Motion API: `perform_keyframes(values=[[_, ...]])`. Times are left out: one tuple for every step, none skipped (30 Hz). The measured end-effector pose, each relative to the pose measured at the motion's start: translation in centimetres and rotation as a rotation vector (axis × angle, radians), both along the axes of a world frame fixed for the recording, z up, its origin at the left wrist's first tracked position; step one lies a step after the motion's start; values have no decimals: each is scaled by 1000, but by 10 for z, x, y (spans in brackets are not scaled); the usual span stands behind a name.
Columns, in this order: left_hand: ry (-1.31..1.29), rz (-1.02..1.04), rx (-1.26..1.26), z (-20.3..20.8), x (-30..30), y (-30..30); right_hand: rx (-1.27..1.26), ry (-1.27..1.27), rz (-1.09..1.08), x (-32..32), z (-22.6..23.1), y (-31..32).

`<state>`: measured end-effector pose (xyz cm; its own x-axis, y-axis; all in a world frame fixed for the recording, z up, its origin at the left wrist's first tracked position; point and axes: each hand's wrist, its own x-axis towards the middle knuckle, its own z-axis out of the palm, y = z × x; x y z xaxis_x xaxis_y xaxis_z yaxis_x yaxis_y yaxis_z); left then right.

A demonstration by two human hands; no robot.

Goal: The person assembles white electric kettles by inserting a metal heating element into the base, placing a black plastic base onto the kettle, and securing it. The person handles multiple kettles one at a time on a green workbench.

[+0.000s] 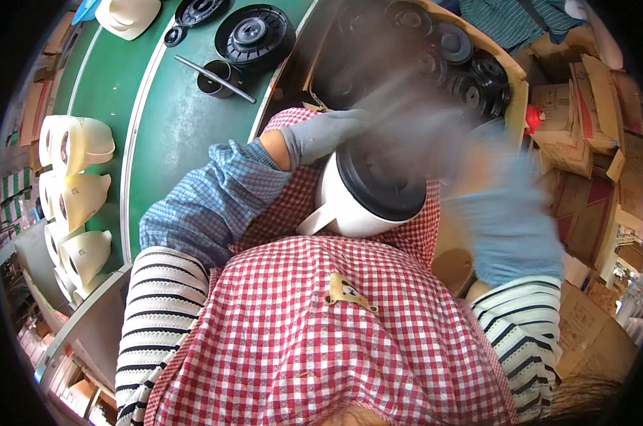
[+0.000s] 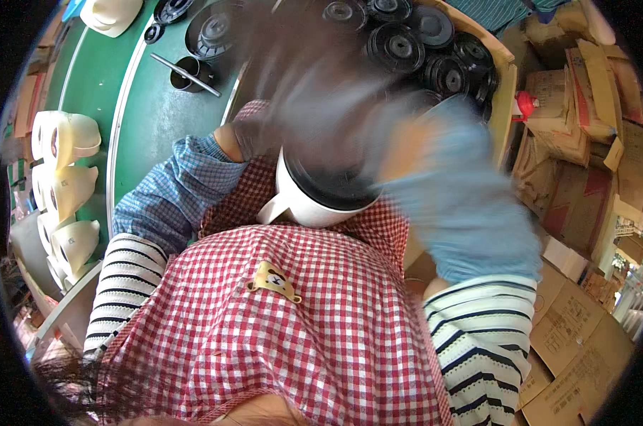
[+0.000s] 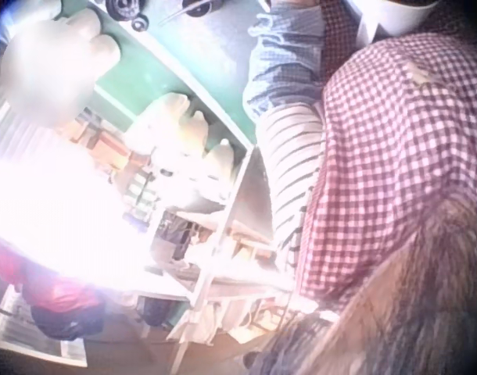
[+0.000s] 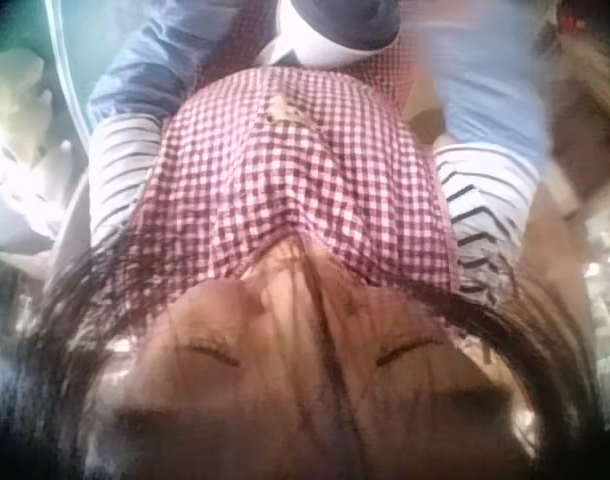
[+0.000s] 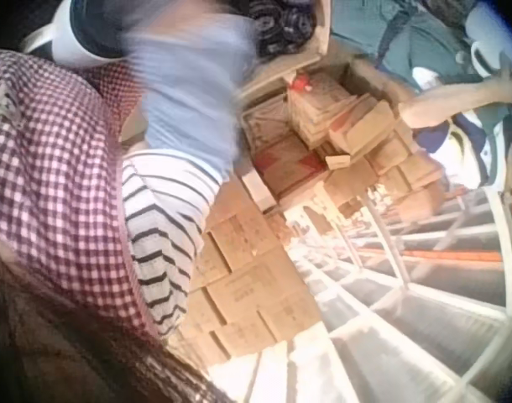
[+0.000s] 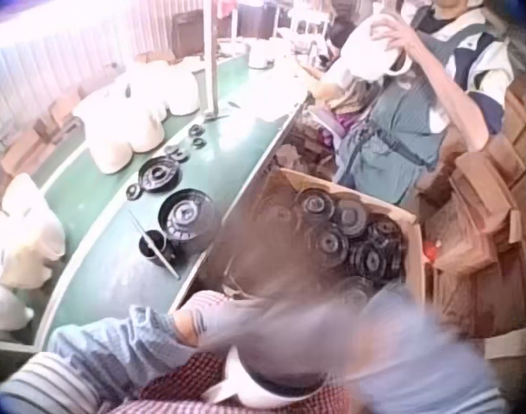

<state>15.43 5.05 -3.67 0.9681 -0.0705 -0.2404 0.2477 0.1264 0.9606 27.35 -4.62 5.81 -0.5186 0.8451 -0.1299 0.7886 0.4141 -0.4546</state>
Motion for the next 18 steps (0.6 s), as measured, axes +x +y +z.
perform_keyframes(values=[[-42, 33, -12, -2, -6, -1, -150, -40, 22, -14, -11, -2], [-54, 59, -5, -4, -12, -2, -2, 91, -34, -26, -27, -11], [-87, 89, -33, -11, -12, -4, 158, 189, -81, -24, -42, -15], [-61, 131, -37, -11, -15, -4, 269, 116, -79, -24, -48, -8], [-12, 165, -61, -10, -8, -4, 415, 99, -146, -16, -40, -3], [40, 197, -122, -9, -6, -8, 561, 80, -215, -3, -26, 4], [98, 255, -213, -1, -6, -12, 719, 65, -259, 14, -14, 14], [131, 301, -314, 6, -7, -14, 675, 187, -247, 31, -9, 13], [135, 319, -367, 12, -5, -17, 625, 302, -262, 55, -4, -1], [75, 334, -338, 12, -7, -17, 583, 418, -273, 81, 2, -14], [-28, 338, -197, 14, -8, -13, 547, 527, -284, 104, 10, -24], [-123, 364, -51, 18, -16, -9, 585, 411, -253, 103, 20, -33], [-223, 379, 84, 18, -24, -6, 626, 285, -223, 101, 33, -42], [-304, 448, 177, 20, -27, 6, 674, 163, -192, 100, 46, -52], [-330, 471, 30, 26, -32, 18, 682, 273, -312, 100, 35, -63], [-294, 562, -37, 28, -36, 26, 697, 393, -429, 100, 24, -75], [-248, 666, -96, 28, -41, 32, 657, 652, -516, 86, 26, -79], [-226, 655, -224, 23, -37, 38, 638, 922, -585, 73, 30, -84]])
